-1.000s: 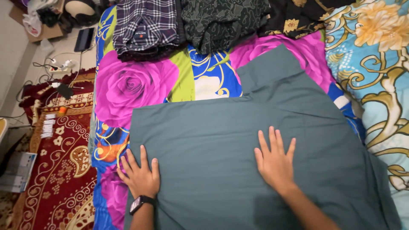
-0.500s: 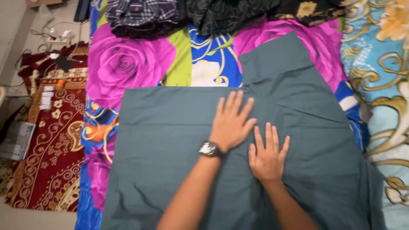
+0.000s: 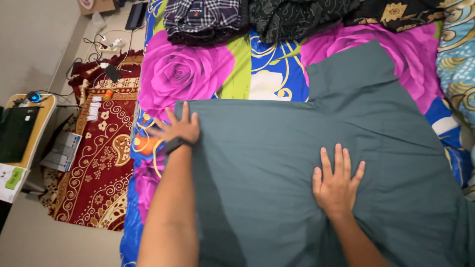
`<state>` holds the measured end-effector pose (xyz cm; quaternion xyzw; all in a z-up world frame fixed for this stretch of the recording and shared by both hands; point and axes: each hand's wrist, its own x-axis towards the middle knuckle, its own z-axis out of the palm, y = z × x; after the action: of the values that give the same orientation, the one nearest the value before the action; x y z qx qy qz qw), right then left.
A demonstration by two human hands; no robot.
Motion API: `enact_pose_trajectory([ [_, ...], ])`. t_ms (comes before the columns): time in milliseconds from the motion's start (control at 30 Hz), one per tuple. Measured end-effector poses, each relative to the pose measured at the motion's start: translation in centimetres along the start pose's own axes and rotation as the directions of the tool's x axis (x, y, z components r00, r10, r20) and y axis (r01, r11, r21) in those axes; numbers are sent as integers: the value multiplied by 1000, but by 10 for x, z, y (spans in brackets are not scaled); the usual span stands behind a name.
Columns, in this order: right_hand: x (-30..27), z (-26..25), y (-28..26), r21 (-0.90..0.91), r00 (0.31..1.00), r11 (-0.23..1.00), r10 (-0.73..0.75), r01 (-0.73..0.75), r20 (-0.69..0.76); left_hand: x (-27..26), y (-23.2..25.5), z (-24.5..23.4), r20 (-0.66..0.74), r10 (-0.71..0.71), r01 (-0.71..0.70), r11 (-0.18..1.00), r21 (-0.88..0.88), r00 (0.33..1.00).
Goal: Folding various items of clothing on a bed.
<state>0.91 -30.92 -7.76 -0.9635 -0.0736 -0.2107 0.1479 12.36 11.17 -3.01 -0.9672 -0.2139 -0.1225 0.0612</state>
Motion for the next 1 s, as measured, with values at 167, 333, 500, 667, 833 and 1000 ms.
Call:
enact_pose_trajectory([
  [167, 1, -3, 0, -6, 1000, 1000, 0, 0, -12, -48, 127, -88, -93, 280, -289, 952, -101, 956],
  [333, 0, 0, 2, -15, 1000, 1000, -9, 9, 3, -144, 203, -69, -373, 677, -763, 469, -445, 634],
  [500, 3, -5, 0, -8, 1000, 1000, 2, -2, 13, -85, 120, -63, -277, 727, -747, 465, -474, 628],
  [667, 3, -3, -2, 2, 1000, 1000, 18, -18, 23, -10, -25, 22, -130, 365, -388, 867, -312, 922],
  [833, 3, -3, -2, 3, 1000, 1000, 11, -11, 22, -53, 7, -31, -81, 203, -208, 977, -56, 976],
  [1000, 2, -3, 2, -20, 1000, 1000, -10, 11, 23, -124, 58, -54, -145, 532, -550, 782, -294, 834],
])
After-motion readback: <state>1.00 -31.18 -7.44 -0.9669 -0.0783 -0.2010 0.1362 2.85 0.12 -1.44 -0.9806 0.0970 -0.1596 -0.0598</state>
